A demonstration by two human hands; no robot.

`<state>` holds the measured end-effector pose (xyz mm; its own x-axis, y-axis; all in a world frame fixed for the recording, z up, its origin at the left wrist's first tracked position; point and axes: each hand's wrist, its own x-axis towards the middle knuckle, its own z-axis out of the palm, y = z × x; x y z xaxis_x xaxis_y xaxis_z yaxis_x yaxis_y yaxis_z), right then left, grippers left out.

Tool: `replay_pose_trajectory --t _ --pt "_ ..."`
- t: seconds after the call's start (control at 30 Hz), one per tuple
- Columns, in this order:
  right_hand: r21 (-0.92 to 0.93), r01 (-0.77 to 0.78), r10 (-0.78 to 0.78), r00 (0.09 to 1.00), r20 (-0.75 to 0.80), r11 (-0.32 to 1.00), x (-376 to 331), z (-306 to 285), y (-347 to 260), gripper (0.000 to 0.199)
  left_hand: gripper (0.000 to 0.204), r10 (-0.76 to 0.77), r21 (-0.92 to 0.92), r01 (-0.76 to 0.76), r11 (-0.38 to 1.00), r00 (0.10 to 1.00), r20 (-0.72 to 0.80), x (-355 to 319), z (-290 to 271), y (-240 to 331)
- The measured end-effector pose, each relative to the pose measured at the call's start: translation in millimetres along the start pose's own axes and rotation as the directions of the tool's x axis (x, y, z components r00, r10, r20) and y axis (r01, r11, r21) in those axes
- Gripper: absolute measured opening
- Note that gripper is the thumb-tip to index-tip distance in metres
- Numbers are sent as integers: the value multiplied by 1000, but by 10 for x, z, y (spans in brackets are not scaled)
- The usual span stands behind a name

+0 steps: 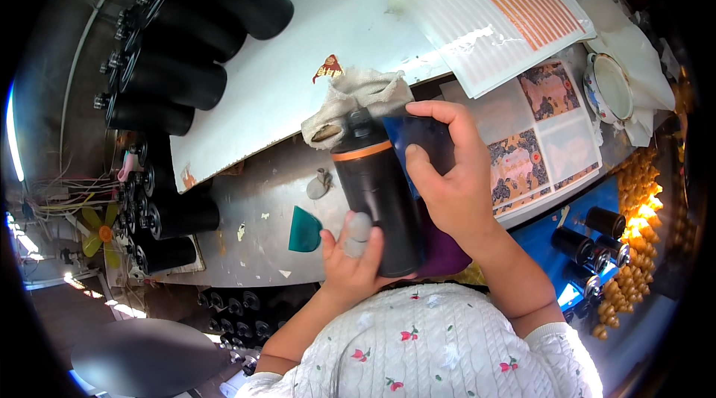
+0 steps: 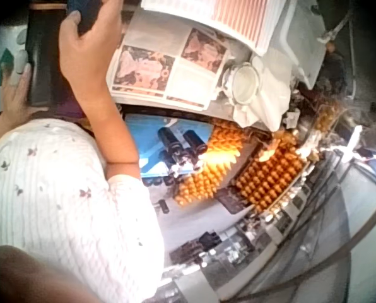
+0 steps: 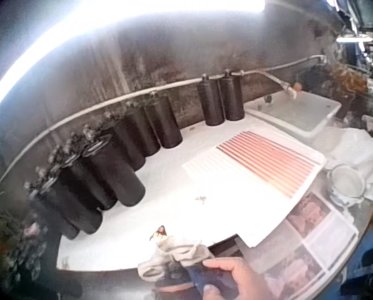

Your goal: The person wraps a thin orange band around the top and bottom edges of a black cylindrical container. They rotate the container to align the band, press it into place, and repeat the process on the opposite edge. The container is handled one at a time and placed back on the work surface after each wrap.

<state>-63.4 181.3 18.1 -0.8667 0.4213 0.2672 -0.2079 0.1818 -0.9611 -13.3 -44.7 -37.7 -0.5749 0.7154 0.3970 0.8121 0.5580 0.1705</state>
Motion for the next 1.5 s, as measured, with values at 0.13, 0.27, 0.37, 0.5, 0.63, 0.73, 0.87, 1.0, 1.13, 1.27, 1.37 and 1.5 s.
replay_pose_trajectory --t 0.13,0.27,0.37,0.5,0.63,0.73,0.87,1.0,1.13,1.27,1.37,1.5 --pt "-59 20 -18 999 33 998 -23 -38 -39 37 110 -256 -173 310 935 926 277 -183 48 -122" --pt "2 3 -3 1000 30 1000 -17 -14 -44 37 110 -39 28 41 999 997 -63 -14 101 59" --pt "-97 4 -2 1000 12 995 -59 -103 69 36 117 -28 -10 29 1000 999 32 -106 129 -95" --pt "395 -403 445 896 -16 825 -211 -316 191 30 130 -117 -493 184 850 980 164 37 -62 -228" --pt "571 -516 664 745 -69 638 -456 -848 363 20 134 -487 -784 447 430 846 216 473 -31 15" --pt "406 -469 589 769 -249 784 -738 -1350 645 14 117 -594 -869 429 245 775 216 831 -38 19" --pt "99 -486 489 804 -339 868 -838 -1992 522 15 95 -620 -857 393 334 777 115 872 -70 175" --pt "-482 -418 17 768 -641 770 -817 -2619 784 19 76 -547 -502 471 725 837 -6 884 -168 305" --pt "-656 -376 -46 846 -531 654 -381 -2679 812 23 65 -333 115 331 937 943 -5 975 -321 394" --pt "-412 -290 22 838 -545 864 598 -2341 826 48 59 -202 161 194 968 979 33 1014 -379 451" --pt "89 -190 202 737 -645 978 1376 -2257 943 65 62 -210 62 207 976 976 55 922 -444 463" --pt "-91 -359 253 795 -551 929 1664 -2437 1023 78 86 -159 5 160 987 972 174 708 -526 510"
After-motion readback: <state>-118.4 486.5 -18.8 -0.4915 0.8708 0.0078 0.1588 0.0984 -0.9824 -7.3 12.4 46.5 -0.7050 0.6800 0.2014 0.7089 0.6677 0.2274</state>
